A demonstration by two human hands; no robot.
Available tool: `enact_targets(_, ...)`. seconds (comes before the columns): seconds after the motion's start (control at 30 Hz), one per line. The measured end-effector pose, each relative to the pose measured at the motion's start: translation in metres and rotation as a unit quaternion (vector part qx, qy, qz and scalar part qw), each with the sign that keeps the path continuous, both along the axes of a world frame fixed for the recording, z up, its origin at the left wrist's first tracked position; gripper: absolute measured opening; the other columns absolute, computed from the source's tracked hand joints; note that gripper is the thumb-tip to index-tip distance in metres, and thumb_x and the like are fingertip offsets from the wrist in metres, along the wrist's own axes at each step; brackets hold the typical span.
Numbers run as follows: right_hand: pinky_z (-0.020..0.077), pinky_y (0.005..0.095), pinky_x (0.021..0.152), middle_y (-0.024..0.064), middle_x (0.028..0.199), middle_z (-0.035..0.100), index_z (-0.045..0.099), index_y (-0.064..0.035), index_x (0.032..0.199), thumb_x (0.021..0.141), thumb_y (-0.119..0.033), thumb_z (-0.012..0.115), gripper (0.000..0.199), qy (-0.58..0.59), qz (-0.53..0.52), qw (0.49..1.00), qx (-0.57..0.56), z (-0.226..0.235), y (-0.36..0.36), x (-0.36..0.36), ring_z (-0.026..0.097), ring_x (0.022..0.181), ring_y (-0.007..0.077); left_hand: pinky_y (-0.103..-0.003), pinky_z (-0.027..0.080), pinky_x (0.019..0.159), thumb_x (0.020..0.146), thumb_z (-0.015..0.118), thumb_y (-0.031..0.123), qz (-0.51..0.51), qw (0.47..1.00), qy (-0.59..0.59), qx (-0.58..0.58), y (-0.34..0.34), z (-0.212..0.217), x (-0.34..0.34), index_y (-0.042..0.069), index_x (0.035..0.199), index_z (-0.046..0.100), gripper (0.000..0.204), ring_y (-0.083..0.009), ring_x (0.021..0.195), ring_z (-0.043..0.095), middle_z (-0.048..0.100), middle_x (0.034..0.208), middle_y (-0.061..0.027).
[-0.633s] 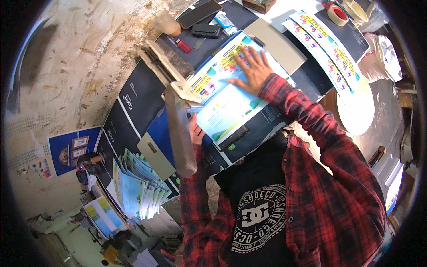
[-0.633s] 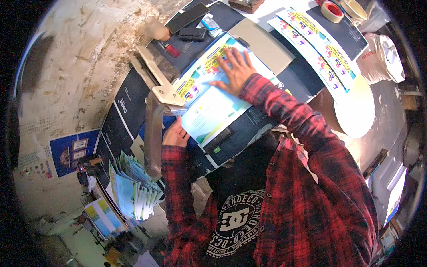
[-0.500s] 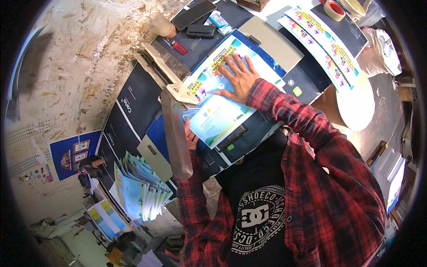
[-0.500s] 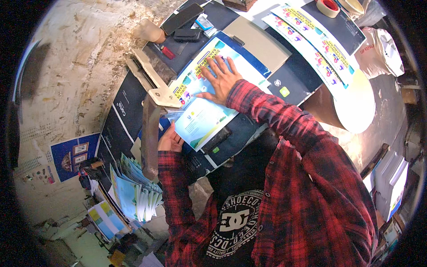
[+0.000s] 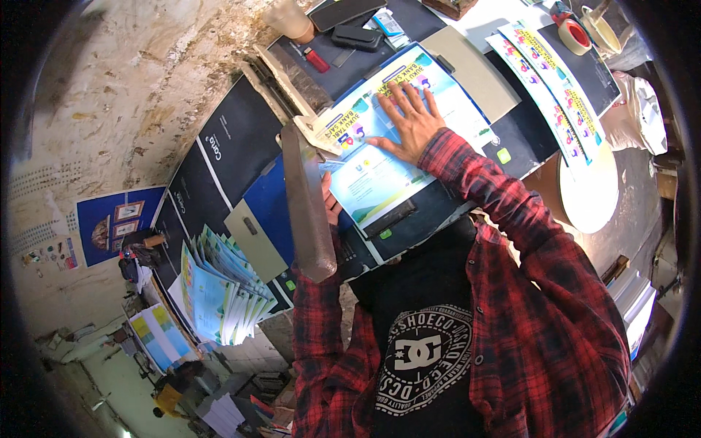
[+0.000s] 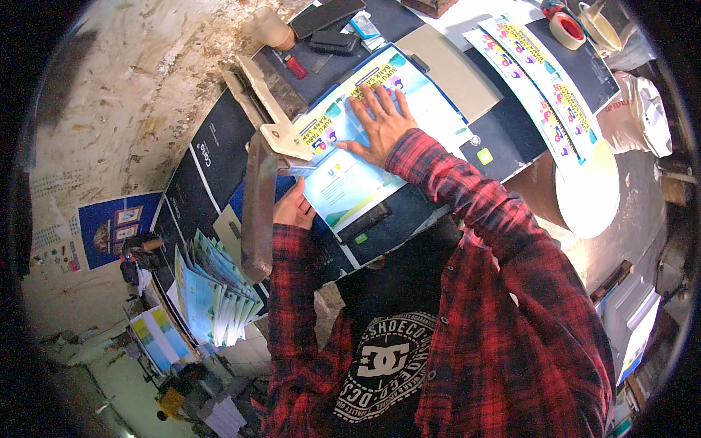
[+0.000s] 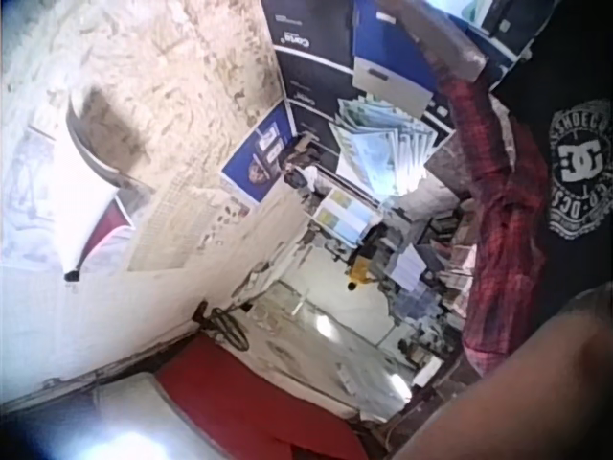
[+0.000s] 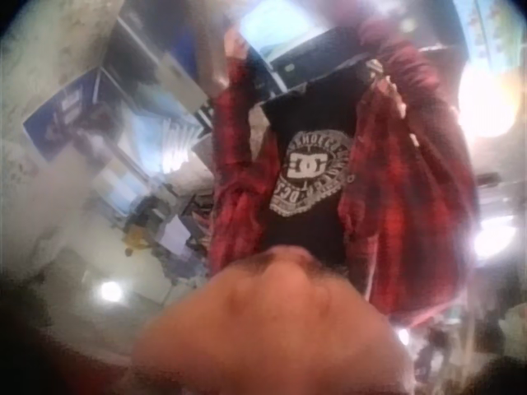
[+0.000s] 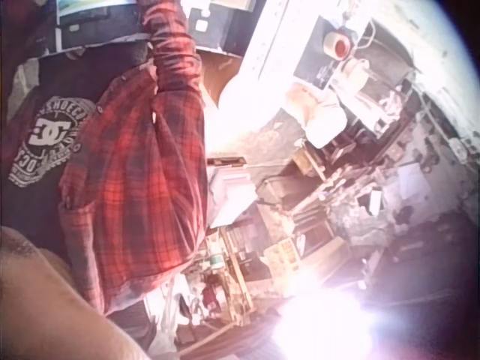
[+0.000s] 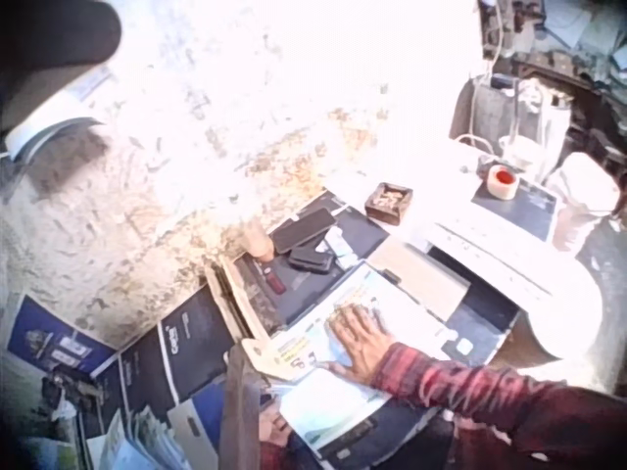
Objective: The person uses a manual paper cutter to trim the edges of a stack of printed booklets. They repeatedly place a booklet on the cutting mat, align it against the guide, and pull down the lever to cut the paper. After cutting, the person moves the booklet to a growing pile of finished items.
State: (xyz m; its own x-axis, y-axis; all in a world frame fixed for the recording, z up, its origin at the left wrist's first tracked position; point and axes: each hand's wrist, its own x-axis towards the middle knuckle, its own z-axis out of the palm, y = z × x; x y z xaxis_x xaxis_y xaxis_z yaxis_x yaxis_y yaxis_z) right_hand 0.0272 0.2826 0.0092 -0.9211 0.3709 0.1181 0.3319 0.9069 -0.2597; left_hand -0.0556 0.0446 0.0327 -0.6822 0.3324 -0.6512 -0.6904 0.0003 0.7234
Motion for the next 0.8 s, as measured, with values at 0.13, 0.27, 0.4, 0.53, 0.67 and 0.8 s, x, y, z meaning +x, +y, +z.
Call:
enact_targets(0.13, 0.0173, 0.0548, 0.118, 0.0196, 0.155, 0.033, 0.039, -0.0117, 0.149, 0.088, -0.074, 0.044, 0.087, 0.067, 0.015, 0.998, 0.010, -0.002, 0.005, 0.001, 0.029, 0.144, 0.0374, -0.040, 0.054, 0.092, 0.093, 0.067, 0.024, 0.003, 1.000, 0.016, 0.022, 0.003, -0.024, -0.004, 0.003, 0.115, 0.062, 0.031, -0.0225, 0.104, 0.067, 0.070, 0.111, -0.0107)
enact_targets(0.27, 0.0189, 0.0589, 0.116, 0.0196, 0.154, 0.034, 0.039, -0.0110, 0.148, 0.088, -0.072, 0.046, 0.086, 0.037, 0.005, 0.999, 0.035, 0.003, -0.003, 0.001, 0.029, 0.144, 0.0406, -0.039, 0.054, 0.091, 0.091, 0.071, 0.027, -0.016, 0.999, -0.015, 0.040, -0.016, -0.061, -0.023, 0.005, 0.118, 0.061, 0.036, -0.0229, 0.107, 0.066, 0.069, 0.114, -0.0110)
enact_targets(0.4, 0.0171, 0.0606, 0.116, 0.0157, 0.156, 0.032, 0.038, -0.0243, 0.151, 0.090, -0.068, 0.049, 0.076, -0.004, 0.010, 0.999, 0.040, 0.006, -0.027, -0.007, 0.027, 0.145, 0.0388, -0.033, 0.055, 0.077, 0.091, 0.070, 0.027, 0.000, 0.999, 0.008, 0.054, -0.002, -0.062, -0.014, -0.001, 0.113, 0.065, 0.036, -0.0188, 0.088, 0.067, 0.071, 0.101, -0.0099)
enact_targets(0.53, 0.0160, 0.0612, 0.116, 0.0147, 0.158, 0.030, 0.041, -0.0272, 0.149, 0.091, -0.066, 0.049, 0.070, 0.020, 0.018, 0.999, 0.031, 0.006, -0.036, -0.007, 0.027, 0.146, 0.0370, -0.030, 0.056, 0.068, 0.087, 0.074, 0.023, -0.015, 0.996, 0.079, -0.030, -0.008, -0.014, -0.005, -0.006, 0.112, 0.066, 0.039, -0.0182, 0.075, 0.070, 0.072, 0.089, -0.0096)
enact_targets(0.67, 0.0154, 0.0609, 0.116, 0.0125, 0.158, 0.030, 0.038, -0.0299, 0.150, 0.092, -0.063, 0.049, 0.068, 0.006, 0.025, 0.998, 0.057, 0.003, -0.034, -0.007, 0.026, 0.146, 0.0362, -0.053, 0.034, 0.109, 0.090, 0.065, 0.031, -0.158, 0.701, 0.608, -0.336, -0.008, -0.013, 0.042, 0.002, 0.138, 0.051, 0.057, -0.0397, 0.133, 0.043, 0.049, 0.144, -0.0164)
enact_targets(0.8, 0.0181, 0.0572, 0.117, 0.0130, 0.158, 0.031, 0.038, -0.0297, 0.150, 0.094, -0.060, 0.049, 0.065, -0.009, 0.050, 0.997, 0.063, 0.002, -0.022, -0.006, 0.027, 0.145, 0.0366, -0.060, 0.023, 0.113, 0.094, 0.054, 0.041, -0.209, 0.630, 0.620, -0.417, -0.010, -0.025, 0.058, 0.003, 0.144, 0.045, 0.063, -0.0371, 0.143, 0.031, 0.039, 0.153, -0.0113)
